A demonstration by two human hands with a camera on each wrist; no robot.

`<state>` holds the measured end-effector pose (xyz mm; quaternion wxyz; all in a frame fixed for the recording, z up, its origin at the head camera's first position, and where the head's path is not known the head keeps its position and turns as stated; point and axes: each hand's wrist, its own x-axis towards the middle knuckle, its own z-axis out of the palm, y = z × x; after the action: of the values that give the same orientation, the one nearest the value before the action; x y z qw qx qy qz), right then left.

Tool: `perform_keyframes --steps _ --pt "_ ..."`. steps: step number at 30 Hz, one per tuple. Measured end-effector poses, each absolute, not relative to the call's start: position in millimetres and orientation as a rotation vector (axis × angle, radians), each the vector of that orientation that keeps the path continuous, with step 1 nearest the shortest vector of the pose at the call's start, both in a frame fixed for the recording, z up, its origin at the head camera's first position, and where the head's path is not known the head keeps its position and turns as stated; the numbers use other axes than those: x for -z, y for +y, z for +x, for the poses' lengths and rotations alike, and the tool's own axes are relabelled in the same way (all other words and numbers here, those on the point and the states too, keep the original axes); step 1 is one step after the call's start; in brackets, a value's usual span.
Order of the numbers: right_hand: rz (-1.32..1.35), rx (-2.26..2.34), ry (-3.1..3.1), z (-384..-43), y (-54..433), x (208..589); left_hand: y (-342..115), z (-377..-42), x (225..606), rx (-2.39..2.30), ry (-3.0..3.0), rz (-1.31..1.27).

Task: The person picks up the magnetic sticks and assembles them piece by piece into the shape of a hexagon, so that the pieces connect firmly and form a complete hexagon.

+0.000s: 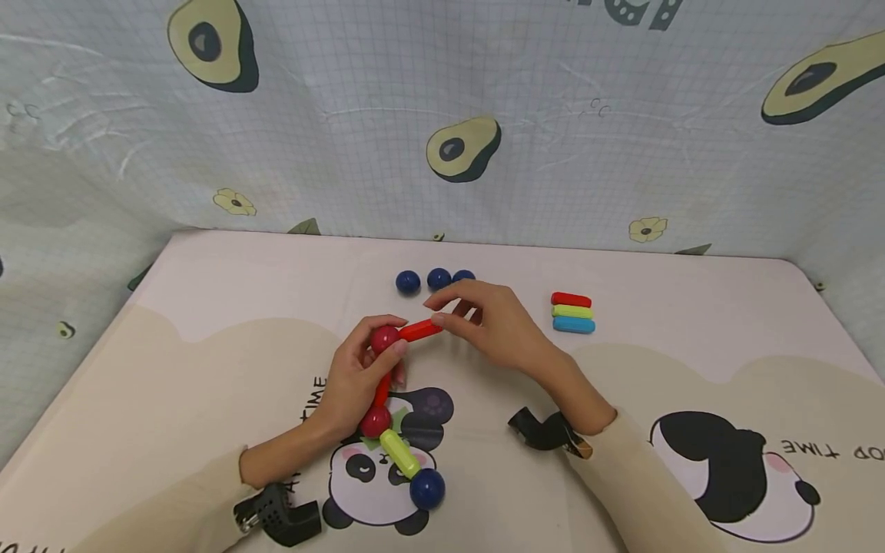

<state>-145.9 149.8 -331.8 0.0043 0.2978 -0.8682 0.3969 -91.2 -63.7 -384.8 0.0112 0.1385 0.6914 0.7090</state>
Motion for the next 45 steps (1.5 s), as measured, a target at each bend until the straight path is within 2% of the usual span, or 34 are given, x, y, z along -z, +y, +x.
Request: perform_keyframes --steps 7,13,21,34,45 --pt "0.7 -1.24 -2.691 -165 159 346 -65 -90 387 -2.213 2.151 0.425" --pt "0.714 -1.194 -2.798 -172 165 360 -66 -90 388 -2.222 2.168 0.454" --pt "0.883 -1.086 -2.843 -173 167 369 -66 -90 387 -2.243 2.168 0.434" --pt "0.729 -1.028 -2.871 -170 167 367 -66 -91 385 -2.235 2.199 0.385" --pt "0.532 -1.157 -2.943 -168 172 371 -66 -91 386 -2.235 2.204 0.369"
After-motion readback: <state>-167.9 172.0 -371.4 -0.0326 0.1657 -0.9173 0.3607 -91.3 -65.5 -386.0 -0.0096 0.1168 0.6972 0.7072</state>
